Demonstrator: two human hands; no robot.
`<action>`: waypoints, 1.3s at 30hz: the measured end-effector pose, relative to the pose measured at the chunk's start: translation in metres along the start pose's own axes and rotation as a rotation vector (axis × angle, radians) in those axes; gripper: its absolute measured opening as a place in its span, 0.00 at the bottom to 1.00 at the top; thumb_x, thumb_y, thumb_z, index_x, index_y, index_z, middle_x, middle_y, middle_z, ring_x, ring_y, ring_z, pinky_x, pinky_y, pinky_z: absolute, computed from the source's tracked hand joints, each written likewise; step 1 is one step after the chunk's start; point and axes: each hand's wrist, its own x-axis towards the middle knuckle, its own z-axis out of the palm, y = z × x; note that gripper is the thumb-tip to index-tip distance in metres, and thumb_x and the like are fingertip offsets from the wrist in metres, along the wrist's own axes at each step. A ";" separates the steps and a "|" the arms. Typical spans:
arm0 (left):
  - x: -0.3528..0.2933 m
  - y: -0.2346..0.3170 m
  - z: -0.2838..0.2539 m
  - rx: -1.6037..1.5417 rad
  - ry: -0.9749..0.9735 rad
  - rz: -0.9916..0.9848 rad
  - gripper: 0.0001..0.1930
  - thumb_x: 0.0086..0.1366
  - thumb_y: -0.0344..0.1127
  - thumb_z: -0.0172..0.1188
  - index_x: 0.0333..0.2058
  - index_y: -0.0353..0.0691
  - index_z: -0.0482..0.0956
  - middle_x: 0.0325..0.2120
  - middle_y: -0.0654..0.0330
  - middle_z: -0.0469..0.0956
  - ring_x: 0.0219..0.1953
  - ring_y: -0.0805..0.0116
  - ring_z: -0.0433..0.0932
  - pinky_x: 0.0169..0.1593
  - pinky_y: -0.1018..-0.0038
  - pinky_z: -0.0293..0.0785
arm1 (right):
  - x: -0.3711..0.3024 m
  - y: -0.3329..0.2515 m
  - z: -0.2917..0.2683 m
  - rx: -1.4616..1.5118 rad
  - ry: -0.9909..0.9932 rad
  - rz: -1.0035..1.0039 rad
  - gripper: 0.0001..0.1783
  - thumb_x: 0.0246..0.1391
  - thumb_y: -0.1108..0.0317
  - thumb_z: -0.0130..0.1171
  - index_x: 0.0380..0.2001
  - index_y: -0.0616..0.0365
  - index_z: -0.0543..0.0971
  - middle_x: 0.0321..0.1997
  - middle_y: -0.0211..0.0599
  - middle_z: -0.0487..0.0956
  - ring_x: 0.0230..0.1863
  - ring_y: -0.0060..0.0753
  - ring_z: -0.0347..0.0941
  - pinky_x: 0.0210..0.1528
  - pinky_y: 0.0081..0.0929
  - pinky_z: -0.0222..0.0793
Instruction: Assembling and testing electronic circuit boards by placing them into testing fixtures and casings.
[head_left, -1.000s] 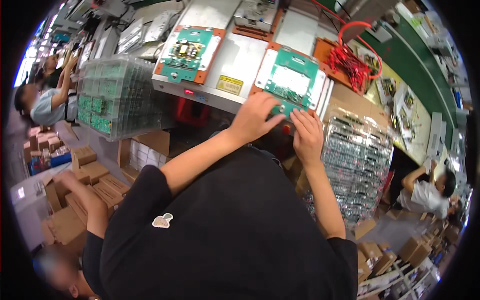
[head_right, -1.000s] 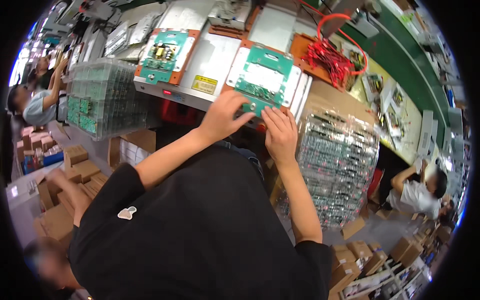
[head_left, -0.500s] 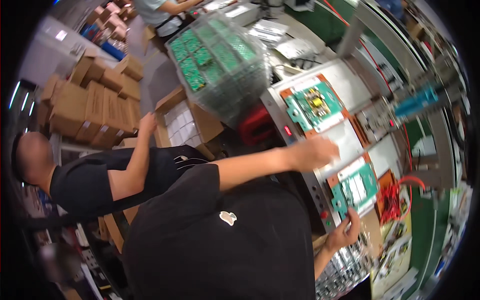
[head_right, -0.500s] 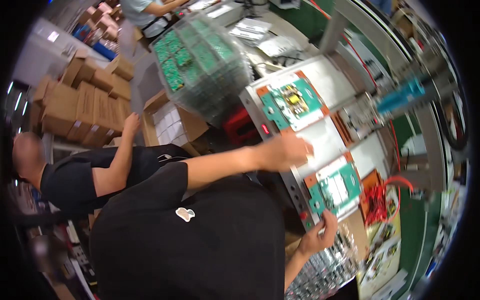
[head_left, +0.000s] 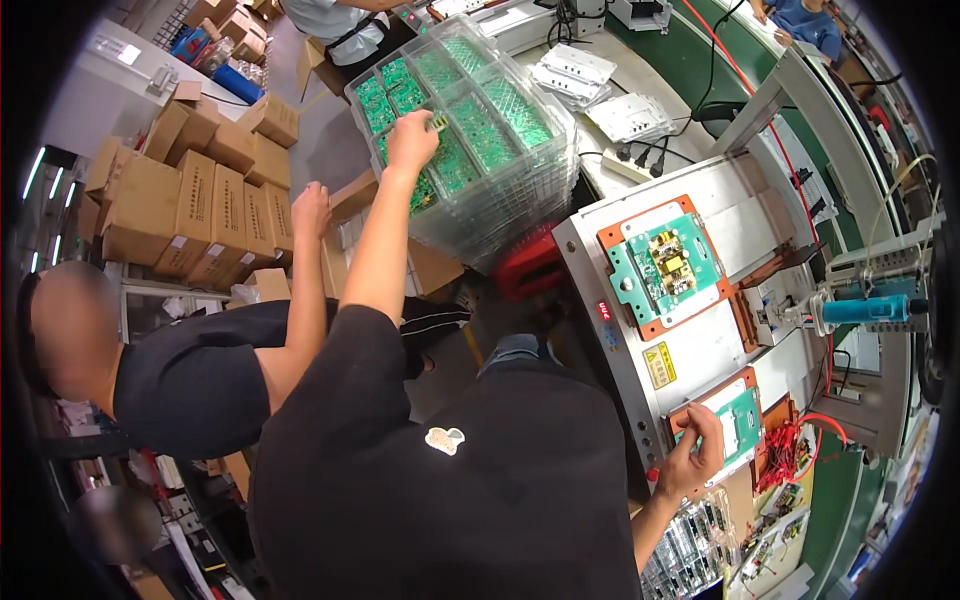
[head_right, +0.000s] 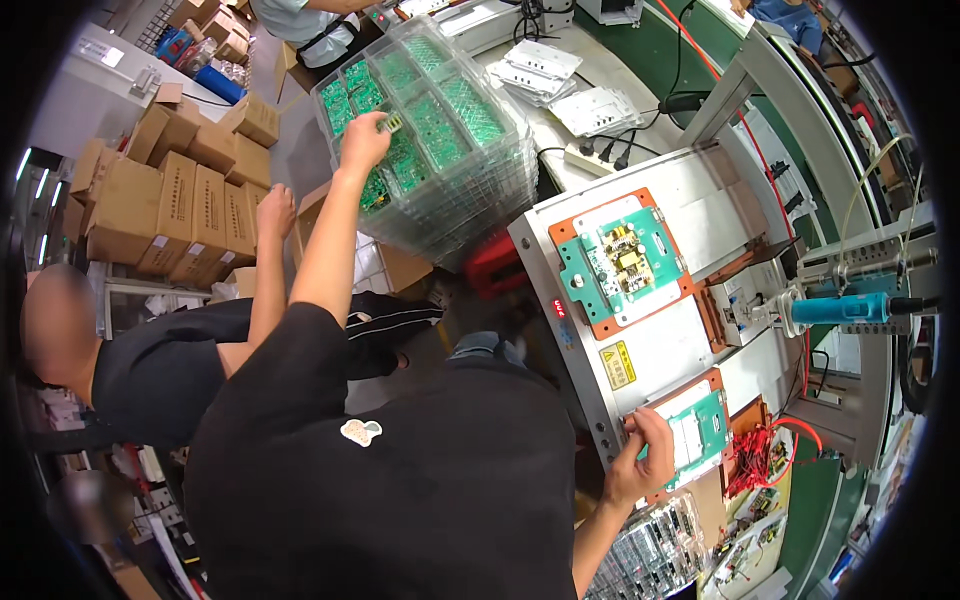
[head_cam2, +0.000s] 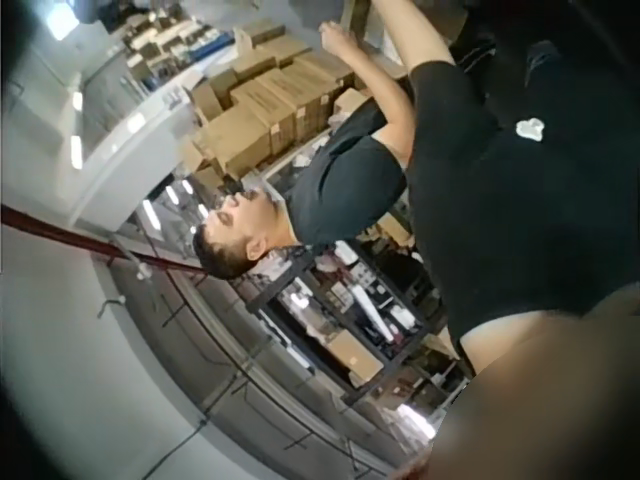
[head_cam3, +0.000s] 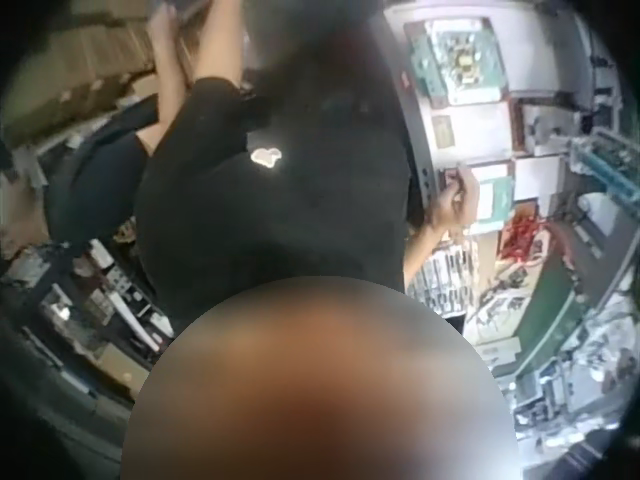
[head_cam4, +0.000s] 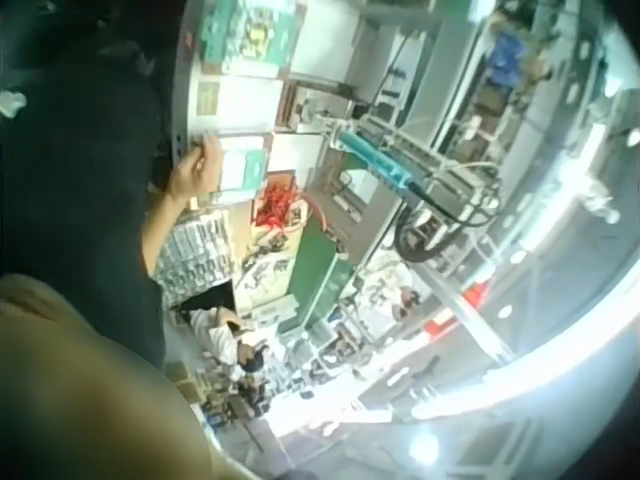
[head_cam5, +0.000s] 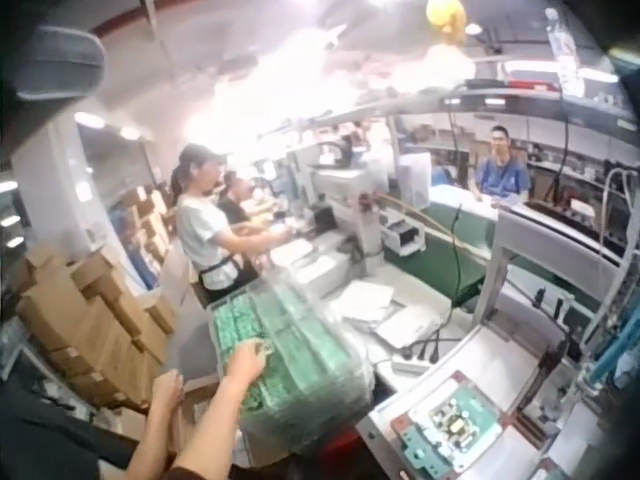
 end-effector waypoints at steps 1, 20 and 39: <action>-0.002 0.006 -0.001 -0.087 0.171 -0.021 0.14 0.60 0.34 0.59 0.43 0.40 0.86 0.35 0.44 0.84 0.40 0.44 0.83 0.47 0.57 0.79 | 0.002 -0.001 0.001 -0.003 0.001 0.000 0.15 0.53 0.92 0.48 0.38 0.70 0.80 0.41 0.45 0.81 0.32 0.27 0.75 0.36 0.21 0.72; -0.305 0.344 0.037 -1.072 -2.263 0.879 0.22 0.69 0.35 0.62 0.56 0.38 0.64 0.25 0.66 0.77 0.26 0.81 0.69 0.26 0.77 0.62 | -0.040 -0.044 -0.072 -0.089 -0.354 0.187 0.28 0.39 0.81 0.69 0.50 0.58 0.81 0.45 0.42 0.74 0.48 0.43 0.74 0.51 0.33 0.71; -0.311 0.307 0.032 -0.845 -0.846 1.227 0.20 0.59 0.33 0.69 0.51 0.40 0.78 0.49 0.56 0.77 0.54 0.55 0.74 0.60 0.63 0.69 | -0.043 0.048 -0.030 -0.343 -0.017 0.178 0.21 0.49 0.71 0.69 0.47 0.62 0.78 0.43 0.44 0.77 0.47 0.49 0.75 0.50 0.37 0.71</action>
